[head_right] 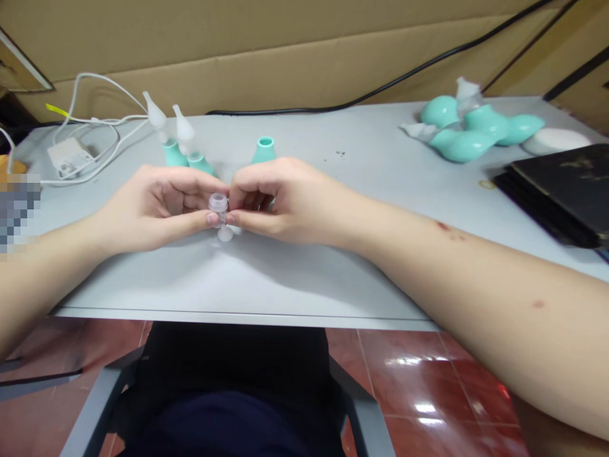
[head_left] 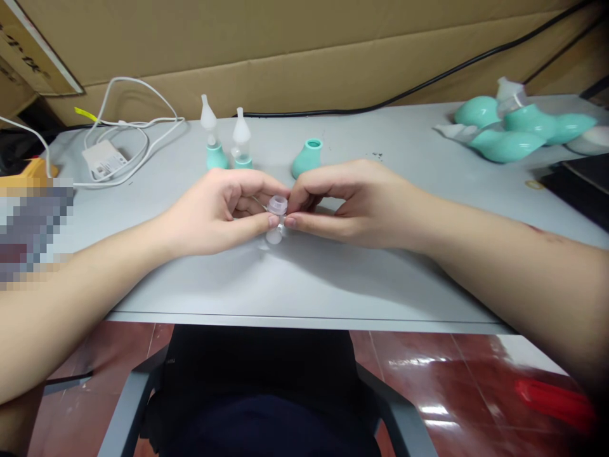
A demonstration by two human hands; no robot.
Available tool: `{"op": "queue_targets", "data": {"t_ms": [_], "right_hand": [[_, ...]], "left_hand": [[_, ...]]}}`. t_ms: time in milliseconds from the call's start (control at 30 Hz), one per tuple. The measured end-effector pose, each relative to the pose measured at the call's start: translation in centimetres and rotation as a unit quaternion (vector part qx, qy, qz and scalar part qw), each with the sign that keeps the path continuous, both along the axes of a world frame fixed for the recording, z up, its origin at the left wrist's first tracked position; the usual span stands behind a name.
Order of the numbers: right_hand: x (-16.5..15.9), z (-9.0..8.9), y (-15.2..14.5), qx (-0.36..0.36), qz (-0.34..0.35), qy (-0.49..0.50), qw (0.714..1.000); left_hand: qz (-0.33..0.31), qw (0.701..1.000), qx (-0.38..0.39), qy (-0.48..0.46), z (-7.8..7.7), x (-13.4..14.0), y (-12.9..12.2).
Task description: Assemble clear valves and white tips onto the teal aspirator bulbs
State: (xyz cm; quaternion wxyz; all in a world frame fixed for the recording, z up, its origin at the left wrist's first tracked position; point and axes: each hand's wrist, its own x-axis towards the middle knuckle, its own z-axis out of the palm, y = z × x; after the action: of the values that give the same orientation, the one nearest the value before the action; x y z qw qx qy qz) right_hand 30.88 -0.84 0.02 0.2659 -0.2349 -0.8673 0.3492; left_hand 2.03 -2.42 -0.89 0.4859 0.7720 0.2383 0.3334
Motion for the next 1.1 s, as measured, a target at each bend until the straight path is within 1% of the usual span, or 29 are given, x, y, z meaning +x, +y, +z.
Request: {"op": "queue_targets", "data": {"t_ms": [267, 567, 767, 900, 1100], "right_hand": [[-0.11, 0.04, 0.09, 0.001, -0.004, -0.003, 1.0], [-0.19, 0.14, -0.04, 0.002, -0.005, -0.006, 1.0], [-0.11, 0.31, -0.14, -0.007, -0.009, -0.008, 1.0], [-0.1, 0.23, -0.02, -0.015, -0.012, -0.012, 1.0], [-0.23, 0.12, 0.14, -0.013, 0.0, 0.0, 1.0]], "left_hand": [[-0.004, 1.0, 0.007, -0.021, 0.0, 0.13, -0.16], [0.017, 1.0, -0.015, 0.012, 0.27, 0.1, -0.27], [0.002, 1.0, -0.008, -0.021, -0.07, 0.13, -0.03], [0.008, 1.0, -0.011, -0.012, -0.19, 0.17, 0.0], [0.018, 1.0, -0.023, -0.011, 0.02, 0.3, -0.3]]}}
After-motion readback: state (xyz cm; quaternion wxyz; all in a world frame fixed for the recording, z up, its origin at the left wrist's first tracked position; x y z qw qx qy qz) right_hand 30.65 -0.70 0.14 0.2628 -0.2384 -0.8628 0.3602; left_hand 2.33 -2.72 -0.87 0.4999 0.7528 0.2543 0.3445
